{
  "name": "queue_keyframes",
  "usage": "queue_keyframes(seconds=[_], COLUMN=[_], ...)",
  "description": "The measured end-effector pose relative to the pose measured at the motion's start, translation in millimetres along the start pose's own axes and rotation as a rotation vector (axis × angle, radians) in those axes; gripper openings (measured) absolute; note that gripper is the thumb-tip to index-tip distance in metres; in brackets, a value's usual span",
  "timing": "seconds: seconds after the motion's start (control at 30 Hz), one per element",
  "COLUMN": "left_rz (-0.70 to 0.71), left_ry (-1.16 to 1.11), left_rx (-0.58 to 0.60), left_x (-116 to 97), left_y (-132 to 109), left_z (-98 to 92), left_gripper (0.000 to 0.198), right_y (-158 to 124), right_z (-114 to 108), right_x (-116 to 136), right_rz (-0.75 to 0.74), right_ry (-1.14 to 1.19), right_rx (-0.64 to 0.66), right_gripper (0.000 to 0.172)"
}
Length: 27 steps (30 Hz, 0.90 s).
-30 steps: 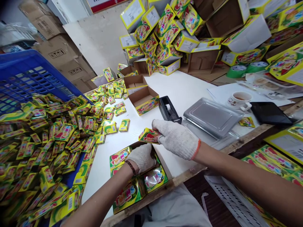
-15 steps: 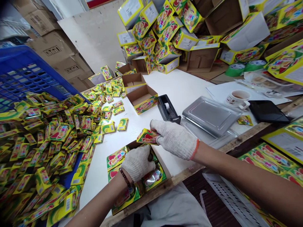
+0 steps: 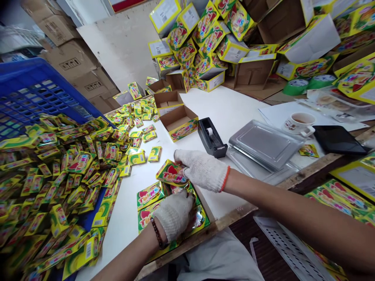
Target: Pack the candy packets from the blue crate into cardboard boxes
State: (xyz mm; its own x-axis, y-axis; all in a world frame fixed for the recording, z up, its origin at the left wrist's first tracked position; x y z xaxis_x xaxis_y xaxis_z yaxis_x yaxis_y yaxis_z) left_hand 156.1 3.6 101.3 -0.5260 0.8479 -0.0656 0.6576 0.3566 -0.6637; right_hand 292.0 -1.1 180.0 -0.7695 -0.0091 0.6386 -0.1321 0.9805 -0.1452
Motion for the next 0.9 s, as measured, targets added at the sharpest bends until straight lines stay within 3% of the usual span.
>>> queue_keyframes(seconds=[0.17,0.27,0.47,0.63,0.77,0.9], left_rz=[-0.122,-0.187,-0.257,-0.298,-0.347,-0.415], left_ry=[-0.034,-0.074,-0.19,-0.31,-0.391,-0.425], left_rx=[-0.058,-0.093,-0.084,-0.087,-0.131,-0.089], left_x=[-11.6,-15.1,-22.9,-23.7,-23.5,-24.4], left_y=[0.2,3.4,1.9,-0.4,0.9,1.0], left_z=[13.2,20.3,29.0,30.5,32.6,36.5], left_gripper=[0.034,0.038,0.041,0.041,0.04,0.039], right_y=[27.6,32.6,43.1,61.0,59.5,55.3], right_z=[21.6,28.6,51.0,78.2,87.9,100.3], right_x=[-9.3,-15.1,10.6,18.0,11.4,4.8], right_rz=[-0.2,-0.273,-0.087,-0.052,-0.006,-0.012], right_ry=[-0.135,-0.311,-0.72,-0.735,-0.756,-0.796], right_rx=[0.255,0.296,0.298,0.447,0.359,0.245], right_gripper=[0.022,0.024,0.026,0.018,0.019,0.021])
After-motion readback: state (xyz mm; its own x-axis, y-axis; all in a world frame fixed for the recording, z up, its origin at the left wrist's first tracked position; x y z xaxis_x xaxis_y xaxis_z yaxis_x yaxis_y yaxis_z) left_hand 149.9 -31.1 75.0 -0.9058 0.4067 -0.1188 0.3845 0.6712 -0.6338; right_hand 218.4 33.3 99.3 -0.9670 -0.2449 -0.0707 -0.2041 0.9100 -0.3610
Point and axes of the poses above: each hand's wrist, its own y-axis towards the middle knuckle, its own z-axis out of the palm, x = y × z, the point moved 3 cm from there along y, towards the middle knuckle, and after that the axes turned 12 degrees about x, right-handed, at the moved point
